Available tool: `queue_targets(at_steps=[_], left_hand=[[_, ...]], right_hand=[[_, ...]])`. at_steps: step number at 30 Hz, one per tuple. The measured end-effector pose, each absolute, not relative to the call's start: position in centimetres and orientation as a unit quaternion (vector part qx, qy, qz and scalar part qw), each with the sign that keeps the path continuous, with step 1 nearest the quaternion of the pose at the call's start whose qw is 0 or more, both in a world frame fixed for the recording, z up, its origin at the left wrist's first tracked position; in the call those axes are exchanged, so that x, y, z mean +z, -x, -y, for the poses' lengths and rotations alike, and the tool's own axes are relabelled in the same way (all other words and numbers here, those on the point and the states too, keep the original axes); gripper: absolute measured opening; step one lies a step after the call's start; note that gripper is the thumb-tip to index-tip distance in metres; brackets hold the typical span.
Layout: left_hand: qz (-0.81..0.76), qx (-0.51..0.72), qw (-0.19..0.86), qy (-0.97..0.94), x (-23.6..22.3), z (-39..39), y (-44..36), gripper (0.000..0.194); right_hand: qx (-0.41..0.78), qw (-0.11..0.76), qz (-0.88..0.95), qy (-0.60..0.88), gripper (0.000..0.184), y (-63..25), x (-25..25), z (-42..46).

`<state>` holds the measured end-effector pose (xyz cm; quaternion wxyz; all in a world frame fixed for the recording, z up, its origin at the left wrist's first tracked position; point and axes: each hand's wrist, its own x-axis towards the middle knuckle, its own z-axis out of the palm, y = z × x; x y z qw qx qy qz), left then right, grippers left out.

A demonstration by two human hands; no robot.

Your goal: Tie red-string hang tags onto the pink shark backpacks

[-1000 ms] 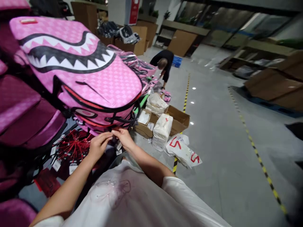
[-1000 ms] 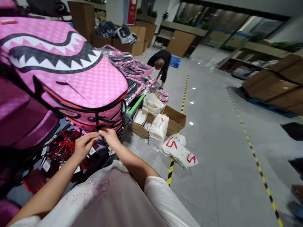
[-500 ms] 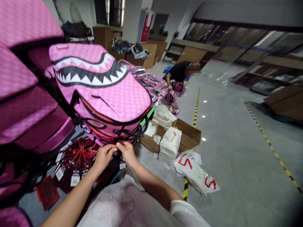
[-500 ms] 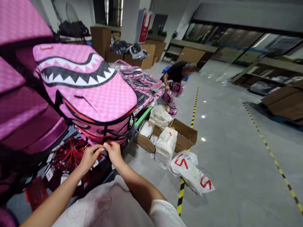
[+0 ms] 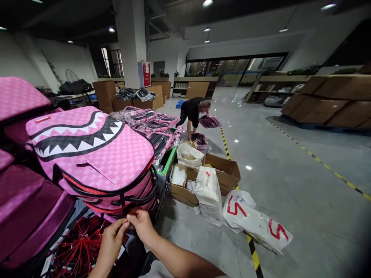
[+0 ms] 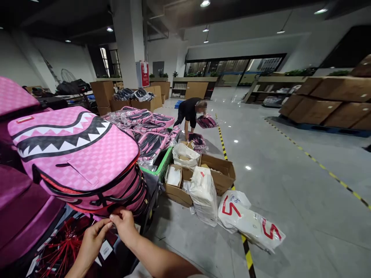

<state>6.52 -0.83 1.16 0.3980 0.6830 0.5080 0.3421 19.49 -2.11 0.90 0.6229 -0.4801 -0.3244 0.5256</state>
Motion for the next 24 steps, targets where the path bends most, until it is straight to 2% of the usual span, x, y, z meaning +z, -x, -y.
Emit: queue_targets(at_steps=[7, 12, 16, 21, 24], left_hand=[[-0.537, 0.338, 0.376, -0.675, 1.5, 1.5, -7.2, 0.051], [-0.545, 0.31, 0.355, -0.693, 0.8, 1.2, -6.5, 0.043], [-0.541, 0.275, 0.317, -0.728, 0.8, 1.1, -5.9, 0.03], [-0.554, 0.275, 0.276, -0.736, 1.2, 1.6, -5.8, 0.031], [-0.533, 0.285, 0.327, -0.726, 1.2, 1.8, -5.6, 0.035]], right_hand=[[0.47, 0.585, 0.411, 0.517, 0.006, -20.0, 1.2, 2.9], [0.401, 0.563, 0.491, 0.53, 0.014, -20.0, 1.6, 3.4], [0.398, 0.561, 0.495, 0.531, 0.012, -20.0, 1.8, 3.2], [0.388, 0.559, 0.489, 0.545, 0.011, -19.8, 1.8, 3.0], [0.387, 0.562, 0.481, 0.551, 0.011, -19.5, 1.9, 3.2]])
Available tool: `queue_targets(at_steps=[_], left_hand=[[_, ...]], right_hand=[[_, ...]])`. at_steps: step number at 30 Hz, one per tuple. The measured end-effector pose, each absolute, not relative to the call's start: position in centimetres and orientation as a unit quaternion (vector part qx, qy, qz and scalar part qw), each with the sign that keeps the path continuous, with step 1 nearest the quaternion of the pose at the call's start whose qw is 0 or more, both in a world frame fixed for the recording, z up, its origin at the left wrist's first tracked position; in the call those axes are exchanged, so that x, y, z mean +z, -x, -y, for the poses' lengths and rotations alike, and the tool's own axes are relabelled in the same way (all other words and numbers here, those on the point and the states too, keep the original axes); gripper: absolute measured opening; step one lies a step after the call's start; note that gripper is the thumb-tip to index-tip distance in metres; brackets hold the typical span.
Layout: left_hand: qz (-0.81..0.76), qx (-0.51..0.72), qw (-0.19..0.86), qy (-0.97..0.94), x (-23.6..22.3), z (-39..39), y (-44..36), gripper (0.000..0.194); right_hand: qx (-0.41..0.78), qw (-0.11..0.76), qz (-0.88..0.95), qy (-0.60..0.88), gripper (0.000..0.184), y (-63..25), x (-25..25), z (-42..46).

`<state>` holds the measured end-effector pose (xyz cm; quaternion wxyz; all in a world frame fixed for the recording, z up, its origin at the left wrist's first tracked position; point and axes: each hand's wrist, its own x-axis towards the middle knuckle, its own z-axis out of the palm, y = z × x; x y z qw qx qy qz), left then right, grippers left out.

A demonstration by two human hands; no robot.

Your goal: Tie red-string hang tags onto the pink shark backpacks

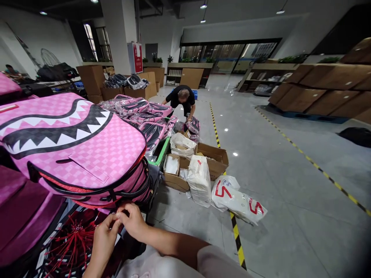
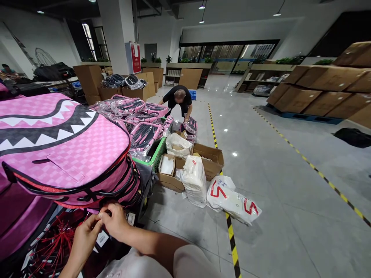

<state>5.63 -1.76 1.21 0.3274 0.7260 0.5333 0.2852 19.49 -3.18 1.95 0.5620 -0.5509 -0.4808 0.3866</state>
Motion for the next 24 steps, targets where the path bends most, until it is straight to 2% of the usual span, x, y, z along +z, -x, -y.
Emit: queue_targets(at_steps=[4, 8, 12, 16, 20, 24], left_hand=[[-0.517, 0.295, 0.384, -0.706, 1.4, 1.9, -5.2, 0.04], [-0.547, 0.311, 0.333, -0.703, 2.0, 1.9, -5.1, 0.037], [-0.51, 0.297, 0.35, -0.728, 2.5, 1.9, -5.0, 0.036], [-0.545, 0.292, 0.309, -0.722, 2.6, 1.9, -5.0, 0.035], [-0.51, 0.286, 0.339, -0.737, 2.5, 1.9, -5.0, 0.036], [-0.541, 0.273, 0.295, -0.739, 2.7, 2.2, -5.0, 0.031]], right_hand=[[0.39, 0.564, 0.484, 0.544, 0.01, -19.2, 2.1, 3.3], [0.388, 0.569, 0.488, 0.537, 0.009, -19.1, 2.1, 3.2], [0.401, 0.569, 0.467, 0.545, 0.009, -19.1, 2.1, 3.1], [0.372, 0.568, 0.487, 0.549, 0.01, -19.0, 2.2, 3.3], [0.363, 0.561, 0.489, 0.561, 0.013, -18.9, 2.2, 3.6], [0.356, 0.558, 0.488, 0.57, 0.014, -18.9, 2.5, 3.9]])
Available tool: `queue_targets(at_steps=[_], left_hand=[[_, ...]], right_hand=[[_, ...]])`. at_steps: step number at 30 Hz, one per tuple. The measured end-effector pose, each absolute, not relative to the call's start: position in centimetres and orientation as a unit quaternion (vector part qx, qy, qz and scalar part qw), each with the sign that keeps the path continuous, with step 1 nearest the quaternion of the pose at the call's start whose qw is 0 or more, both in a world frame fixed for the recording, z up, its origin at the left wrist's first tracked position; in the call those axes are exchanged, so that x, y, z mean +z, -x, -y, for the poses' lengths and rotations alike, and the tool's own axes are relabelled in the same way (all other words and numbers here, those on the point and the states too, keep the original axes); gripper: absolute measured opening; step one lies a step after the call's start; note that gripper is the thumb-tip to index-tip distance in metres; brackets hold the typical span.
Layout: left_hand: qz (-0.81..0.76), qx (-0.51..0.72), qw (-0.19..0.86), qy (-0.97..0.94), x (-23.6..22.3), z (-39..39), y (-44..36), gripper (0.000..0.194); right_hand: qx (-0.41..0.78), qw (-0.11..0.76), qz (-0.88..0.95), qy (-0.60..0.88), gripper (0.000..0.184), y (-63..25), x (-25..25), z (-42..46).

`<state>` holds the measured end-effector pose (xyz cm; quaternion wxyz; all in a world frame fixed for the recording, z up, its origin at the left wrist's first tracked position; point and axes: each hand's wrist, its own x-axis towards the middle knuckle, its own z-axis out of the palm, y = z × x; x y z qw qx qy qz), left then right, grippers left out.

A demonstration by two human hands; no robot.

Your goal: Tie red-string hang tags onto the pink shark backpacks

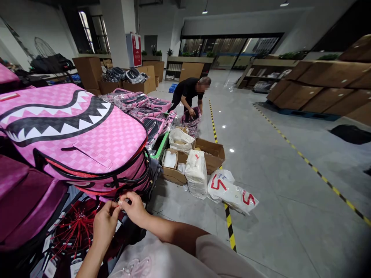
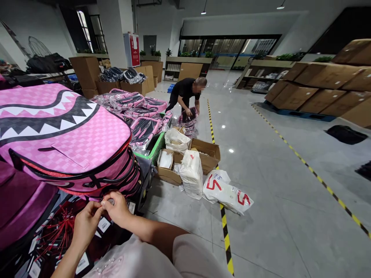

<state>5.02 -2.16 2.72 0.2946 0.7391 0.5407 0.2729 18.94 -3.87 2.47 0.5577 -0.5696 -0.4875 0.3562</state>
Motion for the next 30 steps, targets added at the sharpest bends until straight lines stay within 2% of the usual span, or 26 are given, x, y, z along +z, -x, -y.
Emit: queue_targets(at_steps=[4, 8, 12, 16, 20, 23, 27, 30], left_hand=[[-0.501, 0.266, 0.326, -0.756, 3.13, 2.39, -5.17, 0.033], [-0.539, 0.247, 0.293, -0.75, 3.4, 2.41, -5.22, 0.03], [-0.505, 0.248, 0.341, -0.753, 3.52, 2.33, -5.09, 0.033], [-0.543, 0.249, 0.288, -0.748, 3.49, 2.33, -4.97, 0.028], [-0.516, 0.246, 0.325, -0.753, 3.38, 2.53, -4.87, 0.03], [-0.55, 0.254, 0.276, -0.746, 3.29, 2.69, -4.8, 0.026], [-0.507, 0.271, 0.32, -0.754, 3.26, 2.67, -4.82, 0.028], [-0.545, 0.265, 0.27, -0.748, 3.62, 2.91, -5.1, 0.022]], right_hand=[[0.351, 0.561, 0.49, 0.568, 0.013, -19.03, 2.77, 4.0], [0.35, 0.562, 0.492, 0.566, 0.013, -19.0, 2.72, 4.08], [0.362, 0.567, 0.469, 0.572, 0.012, -18.88, 2.39, 4.11], [0.362, 0.563, 0.472, 0.574, 0.01, -18.77, 2.45, 4.19], [0.373, 0.571, 0.468, 0.562, 0.01, -18.59, 2.74, 4.27], [0.378, 0.575, 0.458, 0.562, 0.009, -18.44, 2.76, 4.29], [0.362, 0.578, 0.466, 0.564, 0.005, -18.44, 2.37, 4.12], [0.362, 0.577, 0.473, 0.559, 0.003, -18.45, 1.96, 4.2]])
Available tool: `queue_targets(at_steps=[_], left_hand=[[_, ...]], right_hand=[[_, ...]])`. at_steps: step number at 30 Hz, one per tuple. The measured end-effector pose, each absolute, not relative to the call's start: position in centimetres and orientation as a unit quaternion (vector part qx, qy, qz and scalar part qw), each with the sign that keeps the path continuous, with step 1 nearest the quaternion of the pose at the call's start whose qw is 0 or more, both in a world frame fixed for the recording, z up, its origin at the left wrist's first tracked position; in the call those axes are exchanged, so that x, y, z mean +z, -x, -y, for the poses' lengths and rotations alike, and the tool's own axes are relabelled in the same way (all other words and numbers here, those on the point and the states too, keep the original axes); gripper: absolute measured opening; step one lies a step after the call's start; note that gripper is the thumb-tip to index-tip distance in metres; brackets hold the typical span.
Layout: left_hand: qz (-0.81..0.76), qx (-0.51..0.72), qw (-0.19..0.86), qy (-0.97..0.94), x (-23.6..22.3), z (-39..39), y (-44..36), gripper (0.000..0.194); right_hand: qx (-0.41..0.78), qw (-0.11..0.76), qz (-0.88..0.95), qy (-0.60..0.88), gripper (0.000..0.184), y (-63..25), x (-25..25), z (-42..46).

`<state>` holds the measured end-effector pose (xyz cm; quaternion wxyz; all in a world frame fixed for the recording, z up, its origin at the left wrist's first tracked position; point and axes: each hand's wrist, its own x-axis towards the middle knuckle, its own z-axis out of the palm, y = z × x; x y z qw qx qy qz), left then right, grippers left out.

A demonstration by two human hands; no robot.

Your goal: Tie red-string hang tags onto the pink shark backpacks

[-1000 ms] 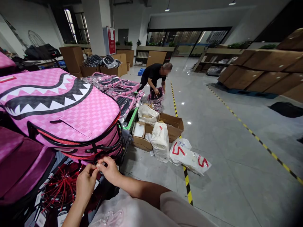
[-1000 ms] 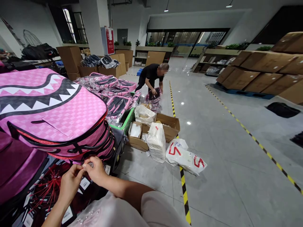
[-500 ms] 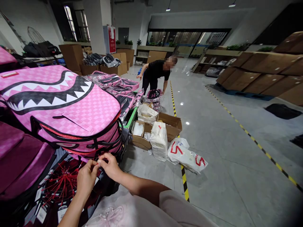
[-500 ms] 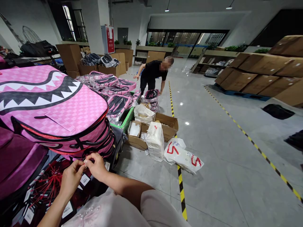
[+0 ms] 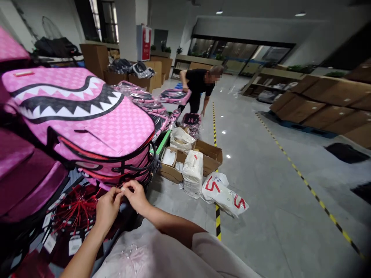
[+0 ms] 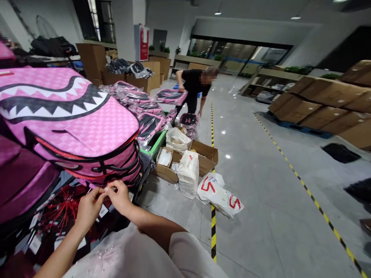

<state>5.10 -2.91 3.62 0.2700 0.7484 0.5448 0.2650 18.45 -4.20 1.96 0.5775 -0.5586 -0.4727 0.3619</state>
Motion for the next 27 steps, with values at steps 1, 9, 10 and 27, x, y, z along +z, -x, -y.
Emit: queue_targets(at_steps=[1, 9, 10, 27], left_hand=[[-0.548, 0.265, 0.252, -0.752, 3.8, 3.0, -5.2, 0.019], [-0.586, 0.241, 0.25, -0.732, 4.3, 3.4, -5.2, 0.013], [-0.577, 0.245, 0.254, -0.737, 4.3, 3.5, -5.2, 0.013], [-0.561, 0.267, 0.273, -0.734, 2.9, 3.5, -3.6, 0.015]], right_hand=[[0.363, 0.579, 0.47, 0.559, 0.004, -18.4, 1.8, 4.3], [0.396, 0.546, 0.47, 0.569, 0.02, -18.4, 1.0, 4.4], [0.399, 0.544, 0.472, 0.568, 0.022, -18.4, 0.9, 4.5], [0.426, 0.539, 0.445, 0.575, 0.03, -16.9, 0.4, 4.5]])
